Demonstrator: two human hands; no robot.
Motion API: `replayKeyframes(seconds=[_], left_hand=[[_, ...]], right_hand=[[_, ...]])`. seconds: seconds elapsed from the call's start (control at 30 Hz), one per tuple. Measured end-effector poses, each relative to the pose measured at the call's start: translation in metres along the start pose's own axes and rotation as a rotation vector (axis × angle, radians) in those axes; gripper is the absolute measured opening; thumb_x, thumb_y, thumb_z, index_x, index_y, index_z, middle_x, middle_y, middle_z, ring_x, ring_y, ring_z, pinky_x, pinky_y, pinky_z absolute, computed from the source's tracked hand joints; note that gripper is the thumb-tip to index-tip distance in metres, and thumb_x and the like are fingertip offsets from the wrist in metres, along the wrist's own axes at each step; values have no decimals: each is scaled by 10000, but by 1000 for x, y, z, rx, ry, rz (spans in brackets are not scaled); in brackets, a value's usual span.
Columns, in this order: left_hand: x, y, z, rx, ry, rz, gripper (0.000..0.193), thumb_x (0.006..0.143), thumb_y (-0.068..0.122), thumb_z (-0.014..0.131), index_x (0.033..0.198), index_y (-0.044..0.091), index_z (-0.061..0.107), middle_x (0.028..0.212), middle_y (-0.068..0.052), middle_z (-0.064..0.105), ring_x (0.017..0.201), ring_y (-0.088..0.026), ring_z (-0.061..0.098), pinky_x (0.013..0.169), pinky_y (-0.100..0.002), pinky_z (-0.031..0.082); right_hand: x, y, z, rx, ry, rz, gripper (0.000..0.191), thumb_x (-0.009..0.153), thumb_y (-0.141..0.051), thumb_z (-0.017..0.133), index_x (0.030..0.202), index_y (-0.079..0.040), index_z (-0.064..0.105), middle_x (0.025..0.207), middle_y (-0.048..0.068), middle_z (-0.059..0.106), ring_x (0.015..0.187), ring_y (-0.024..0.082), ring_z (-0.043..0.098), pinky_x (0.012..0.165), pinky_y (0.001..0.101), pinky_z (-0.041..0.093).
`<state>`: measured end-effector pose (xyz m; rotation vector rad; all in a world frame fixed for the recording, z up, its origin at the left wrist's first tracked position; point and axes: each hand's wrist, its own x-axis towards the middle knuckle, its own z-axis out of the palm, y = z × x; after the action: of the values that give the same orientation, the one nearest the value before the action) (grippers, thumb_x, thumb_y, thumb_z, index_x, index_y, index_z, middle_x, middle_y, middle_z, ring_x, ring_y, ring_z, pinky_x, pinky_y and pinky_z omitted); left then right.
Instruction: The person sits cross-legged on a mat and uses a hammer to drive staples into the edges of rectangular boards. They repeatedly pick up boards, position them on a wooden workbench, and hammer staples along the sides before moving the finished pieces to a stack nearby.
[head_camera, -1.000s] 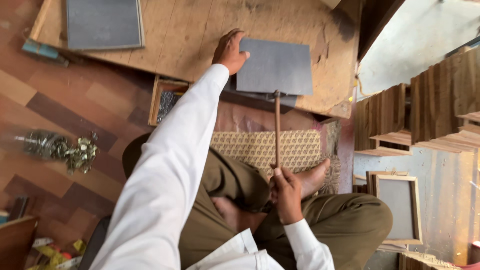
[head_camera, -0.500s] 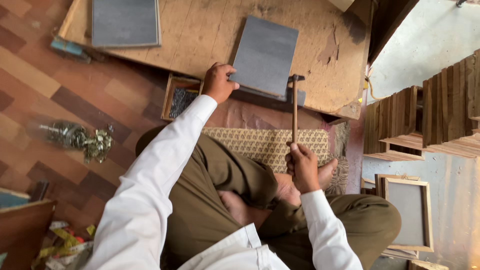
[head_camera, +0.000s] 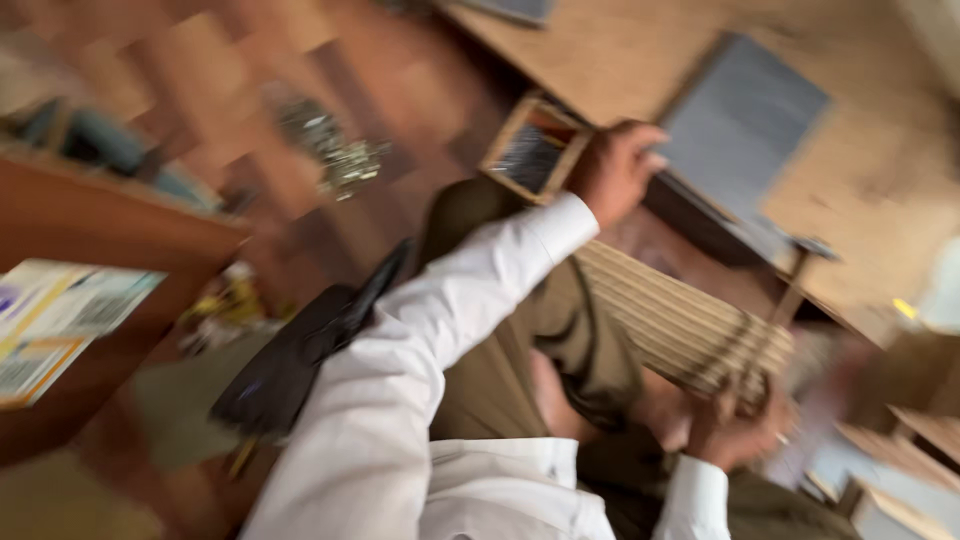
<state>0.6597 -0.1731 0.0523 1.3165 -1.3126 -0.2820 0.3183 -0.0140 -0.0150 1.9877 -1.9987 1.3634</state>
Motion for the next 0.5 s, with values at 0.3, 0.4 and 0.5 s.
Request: replayKeyframes(seconds=[0.3,0.4,0.5], left_hand=[[-69,-110,-225,115,373,-212,175,982,38,747,1153,31,710,1059,-100,756,940,-161,719,852,-287,581],[-94,-168,-282,592,367,-449,275,833,18,759,1090,116,768,1108,-126,763,1017,-310,728,910,-402,574],[-111,-205,-298,701,275,-520,318,818,17,761,1117,123,779,1174,-160,721,1100,-374,657,963,-462,528]], right_hand=[[-25,-57,58,250,-401,138,217,1019,-53,780,1200,59,735,1099,157,754,918,190,706,829,277,560],[-29,-69,68,306,-490,233,210,1011,-54,760,1199,38,751,1041,152,760,899,155,705,839,263,567],[-28,-75,74,349,-516,324,213,1012,-67,748,1203,26,746,1007,124,754,889,132,694,824,251,557]])
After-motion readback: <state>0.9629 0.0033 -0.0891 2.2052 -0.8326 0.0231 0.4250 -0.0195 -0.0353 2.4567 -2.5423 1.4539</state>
